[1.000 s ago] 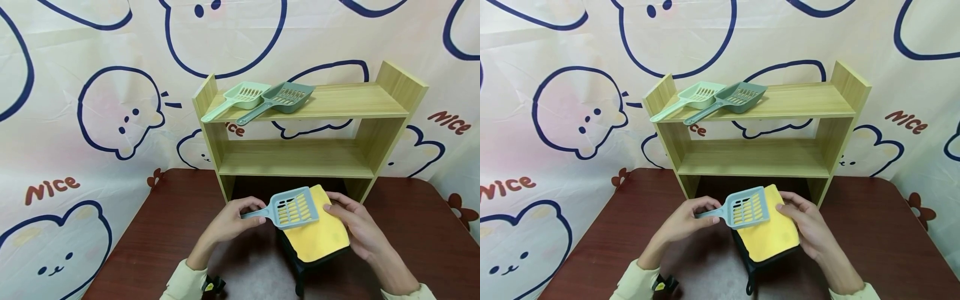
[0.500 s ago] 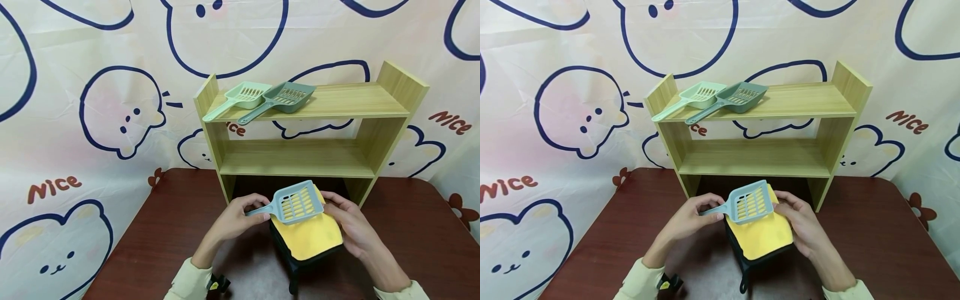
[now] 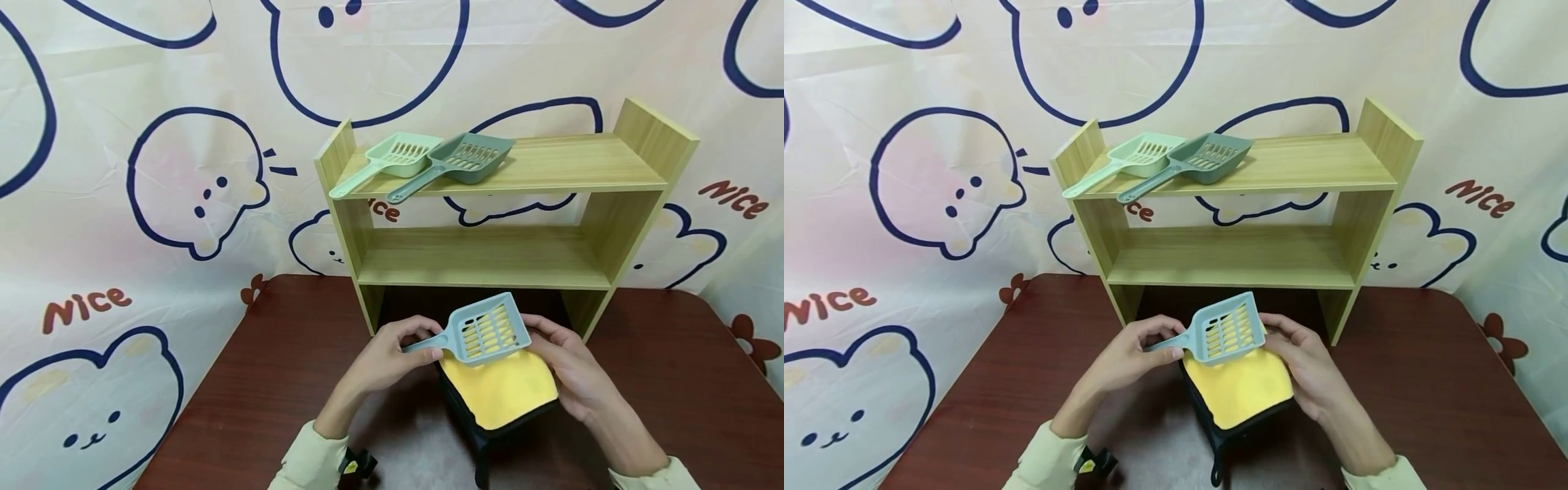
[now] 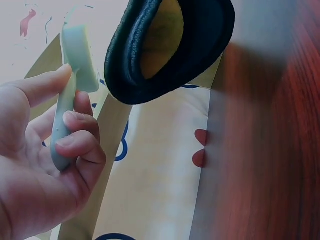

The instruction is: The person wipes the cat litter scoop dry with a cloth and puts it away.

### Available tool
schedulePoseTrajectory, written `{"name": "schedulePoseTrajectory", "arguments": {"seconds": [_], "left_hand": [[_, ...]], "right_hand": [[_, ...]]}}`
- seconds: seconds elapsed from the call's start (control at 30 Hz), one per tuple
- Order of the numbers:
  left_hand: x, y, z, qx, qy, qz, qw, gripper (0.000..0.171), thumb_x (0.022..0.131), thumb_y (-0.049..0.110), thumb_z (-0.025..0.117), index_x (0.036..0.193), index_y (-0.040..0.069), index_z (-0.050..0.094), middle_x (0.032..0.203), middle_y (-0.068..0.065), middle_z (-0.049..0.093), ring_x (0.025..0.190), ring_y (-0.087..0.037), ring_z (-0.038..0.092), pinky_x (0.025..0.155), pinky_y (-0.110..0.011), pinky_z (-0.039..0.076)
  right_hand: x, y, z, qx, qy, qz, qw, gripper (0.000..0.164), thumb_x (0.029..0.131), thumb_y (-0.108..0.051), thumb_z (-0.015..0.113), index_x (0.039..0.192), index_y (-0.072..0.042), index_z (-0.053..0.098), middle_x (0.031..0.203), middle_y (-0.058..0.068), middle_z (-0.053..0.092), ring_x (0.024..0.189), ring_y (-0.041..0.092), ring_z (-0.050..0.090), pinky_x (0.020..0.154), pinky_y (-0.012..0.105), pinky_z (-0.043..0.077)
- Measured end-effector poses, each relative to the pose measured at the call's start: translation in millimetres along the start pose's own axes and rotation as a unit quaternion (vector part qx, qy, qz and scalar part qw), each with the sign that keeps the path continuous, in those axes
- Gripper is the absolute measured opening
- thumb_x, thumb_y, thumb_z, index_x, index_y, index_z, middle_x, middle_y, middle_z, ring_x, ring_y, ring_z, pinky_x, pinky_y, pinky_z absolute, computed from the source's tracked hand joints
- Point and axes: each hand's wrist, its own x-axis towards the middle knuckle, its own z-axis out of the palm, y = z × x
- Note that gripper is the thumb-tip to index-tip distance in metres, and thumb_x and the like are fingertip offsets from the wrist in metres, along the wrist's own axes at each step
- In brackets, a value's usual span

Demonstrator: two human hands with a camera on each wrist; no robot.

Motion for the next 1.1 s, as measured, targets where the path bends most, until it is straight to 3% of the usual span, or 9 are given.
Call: {"name": "schedulePoseTrajectory", "arguments": {"seconds": [0.37, 0.53, 0.87, 1.1], "left_hand": [[-4.8, -2.6, -9.9, 0.047, -0.004, -0.015, 0.9988, 0.022, 0.101, 0.023, 0.078, 0.122, 0.018, 0.075, 0.100, -0.001, 0.075, 0.085, -0.011, 0.062, 0.071, -0.024, 0.048], [-7.4, -4.1, -13.9, 0.057, -0.005, -0.020, 0.9981, 0.021, 0.099, 0.022, 0.079, 0.120, 0.019, 0.076, 0.099, 0.000, 0.075, 0.082, -0.011, 0.060, 0.067, -0.024, 0.044], [-8.9, -5.8, -12.8, 0.091, 0.017, -0.012, 0.9957, 0.021, 0.096, 0.018, 0.082, 0.117, 0.020, 0.078, 0.097, 0.005, 0.074, 0.083, -0.014, 0.062, 0.072, -0.025, 0.049], [-9.1, -3.6, -12.0, 0.105, 0.030, -0.007, 0.9940, 0.021, 0.095, 0.016, 0.082, 0.116, 0.018, 0.079, 0.098, 0.004, 0.072, 0.085, -0.015, 0.062, 0.073, -0.025, 0.050]], "right_hand": [[-5.9, -10.8, -13.4, -0.023, 0.012, 0.014, 1.000, 0.030, 0.113, -0.013, 0.053, 0.136, -0.026, 0.066, 0.114, -0.001, 0.078, 0.095, 0.017, 0.080, 0.073, 0.036, 0.066], [-11.5, -18.2, -22.8, -0.009, -0.002, 0.010, 1.000, 0.033, 0.114, -0.011, 0.050, 0.138, -0.026, 0.066, 0.116, -0.001, 0.078, 0.099, 0.017, 0.080, 0.076, 0.037, 0.066], [-13.4, -21.4, -31.0, 0.020, -0.031, 0.011, 0.999, 0.038, 0.115, -0.008, 0.045, 0.140, -0.027, 0.066, 0.117, -0.001, 0.078, 0.099, 0.016, 0.080, 0.076, 0.039, 0.066], [-9.5, -11.6, -19.3, -0.020, 0.017, -0.006, 1.000, 0.031, 0.113, -0.009, 0.053, 0.139, -0.022, 0.061, 0.119, -0.004, 0.073, 0.101, 0.014, 0.078, 0.076, 0.036, 0.066]]}}
